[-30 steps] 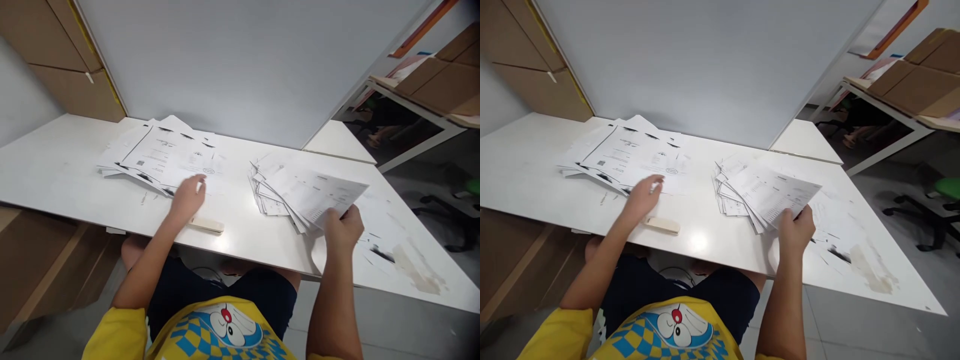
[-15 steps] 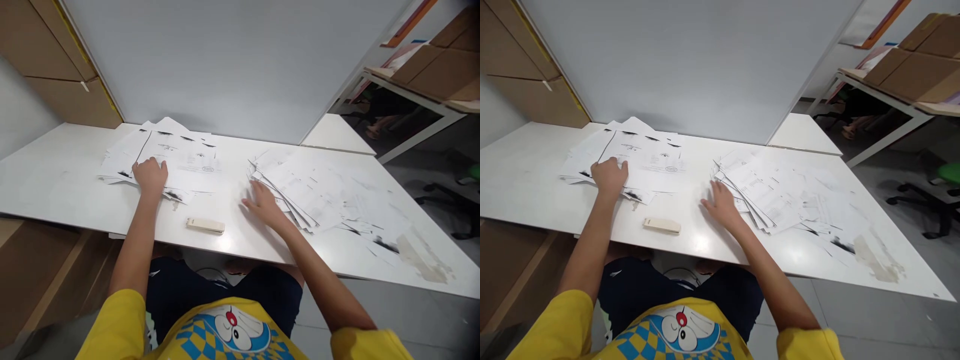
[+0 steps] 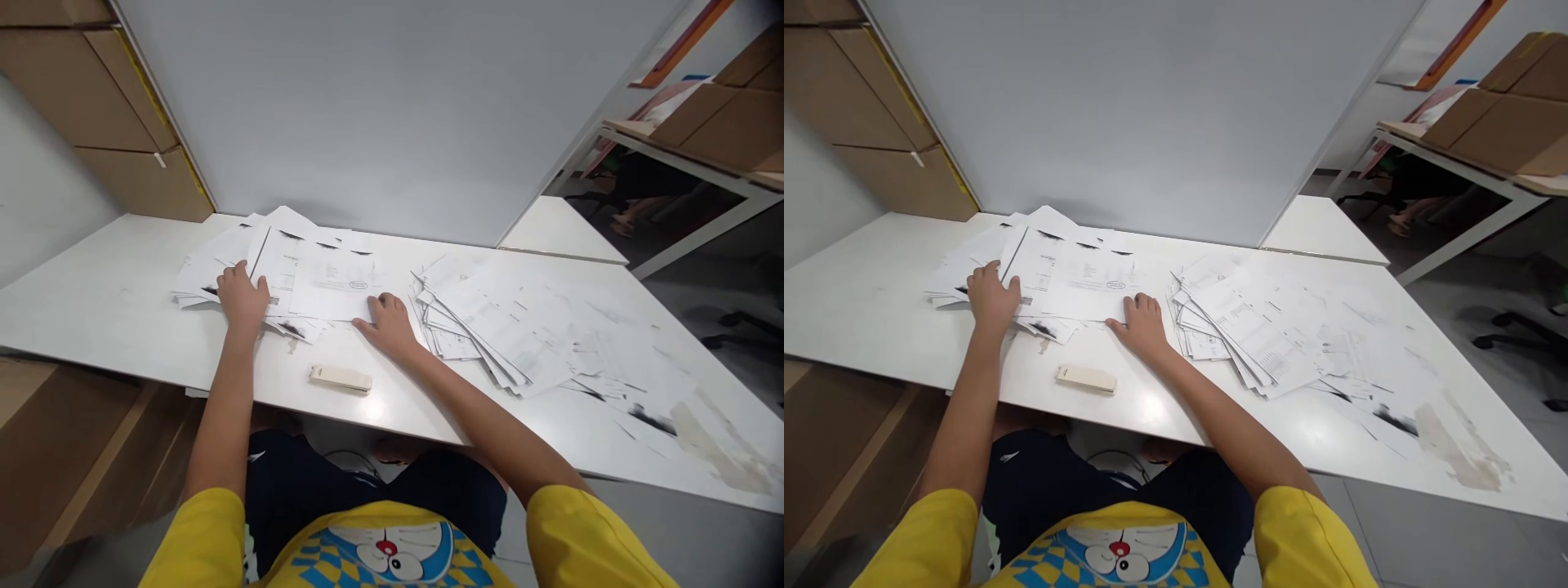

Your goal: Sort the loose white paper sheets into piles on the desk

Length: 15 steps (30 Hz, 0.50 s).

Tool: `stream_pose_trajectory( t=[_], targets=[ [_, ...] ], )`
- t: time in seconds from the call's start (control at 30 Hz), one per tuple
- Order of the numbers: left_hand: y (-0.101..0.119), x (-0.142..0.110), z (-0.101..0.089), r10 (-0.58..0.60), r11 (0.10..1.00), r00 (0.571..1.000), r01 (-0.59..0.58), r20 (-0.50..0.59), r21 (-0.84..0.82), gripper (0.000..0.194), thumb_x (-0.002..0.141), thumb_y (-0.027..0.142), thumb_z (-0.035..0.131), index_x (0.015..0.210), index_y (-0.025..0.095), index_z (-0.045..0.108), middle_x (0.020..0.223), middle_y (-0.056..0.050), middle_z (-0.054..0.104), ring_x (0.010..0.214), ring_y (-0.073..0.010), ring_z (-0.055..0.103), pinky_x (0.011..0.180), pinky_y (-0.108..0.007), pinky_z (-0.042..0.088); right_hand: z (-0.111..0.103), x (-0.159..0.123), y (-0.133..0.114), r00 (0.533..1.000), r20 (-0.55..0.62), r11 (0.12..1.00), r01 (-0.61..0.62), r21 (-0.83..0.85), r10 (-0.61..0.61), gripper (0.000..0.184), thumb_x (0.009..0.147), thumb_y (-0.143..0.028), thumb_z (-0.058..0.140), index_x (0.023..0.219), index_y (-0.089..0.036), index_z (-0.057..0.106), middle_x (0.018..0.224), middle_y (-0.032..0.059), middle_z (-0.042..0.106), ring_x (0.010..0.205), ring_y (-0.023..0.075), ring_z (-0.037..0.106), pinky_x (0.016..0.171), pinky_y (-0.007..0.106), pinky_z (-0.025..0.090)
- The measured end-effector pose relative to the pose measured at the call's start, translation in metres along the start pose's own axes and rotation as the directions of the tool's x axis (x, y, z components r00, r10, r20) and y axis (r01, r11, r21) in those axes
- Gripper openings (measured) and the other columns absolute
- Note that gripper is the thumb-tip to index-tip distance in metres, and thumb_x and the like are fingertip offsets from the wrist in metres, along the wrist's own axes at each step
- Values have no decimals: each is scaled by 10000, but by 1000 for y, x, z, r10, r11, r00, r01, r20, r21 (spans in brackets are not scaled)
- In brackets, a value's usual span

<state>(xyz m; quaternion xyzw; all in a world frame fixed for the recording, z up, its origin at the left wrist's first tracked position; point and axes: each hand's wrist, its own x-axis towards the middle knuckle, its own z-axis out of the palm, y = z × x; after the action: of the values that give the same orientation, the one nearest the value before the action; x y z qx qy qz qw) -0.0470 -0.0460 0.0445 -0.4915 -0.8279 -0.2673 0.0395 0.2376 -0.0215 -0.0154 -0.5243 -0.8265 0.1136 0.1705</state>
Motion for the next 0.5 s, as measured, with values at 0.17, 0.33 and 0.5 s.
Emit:
stream_pose_trajectory(
  t=[0.17,0.33,0.5],
  targets=[
    [-5,7,10,-33,998,999,35,-43,49,565,889,291,570,1379,9,548,1342,-307,564,1332,-457,465,1149,-579,369,4,1,2,999,-42,1000,3,17,-3,493,970,-544,546,1259,-150,607,1297,183,563,1198,351,503,1112,493,376],
    [-14,14,20,-33,999,997,32,-76,-11,464,872,282,613,1282,68,572,1299,-287,575,1309,-460,484,1125,-610,380,4,1,4,998,-38,996,55,65,-53,450,957,-497,581,1256,-162,613,1306,177,563,1201,347,511,1092,489,400],
    [-15,12,20,7,1000,991,-8,-134,-5,425,878,269,596,1250,63,589,1305,-302,567,1300,-487,462,1083,-663,365,-3,0,4,991,17,985,129,113,-131,372,953,-411,608,1235,-170,633,1306,170,583,1199,336,525,1070,483,426]
  ],
)
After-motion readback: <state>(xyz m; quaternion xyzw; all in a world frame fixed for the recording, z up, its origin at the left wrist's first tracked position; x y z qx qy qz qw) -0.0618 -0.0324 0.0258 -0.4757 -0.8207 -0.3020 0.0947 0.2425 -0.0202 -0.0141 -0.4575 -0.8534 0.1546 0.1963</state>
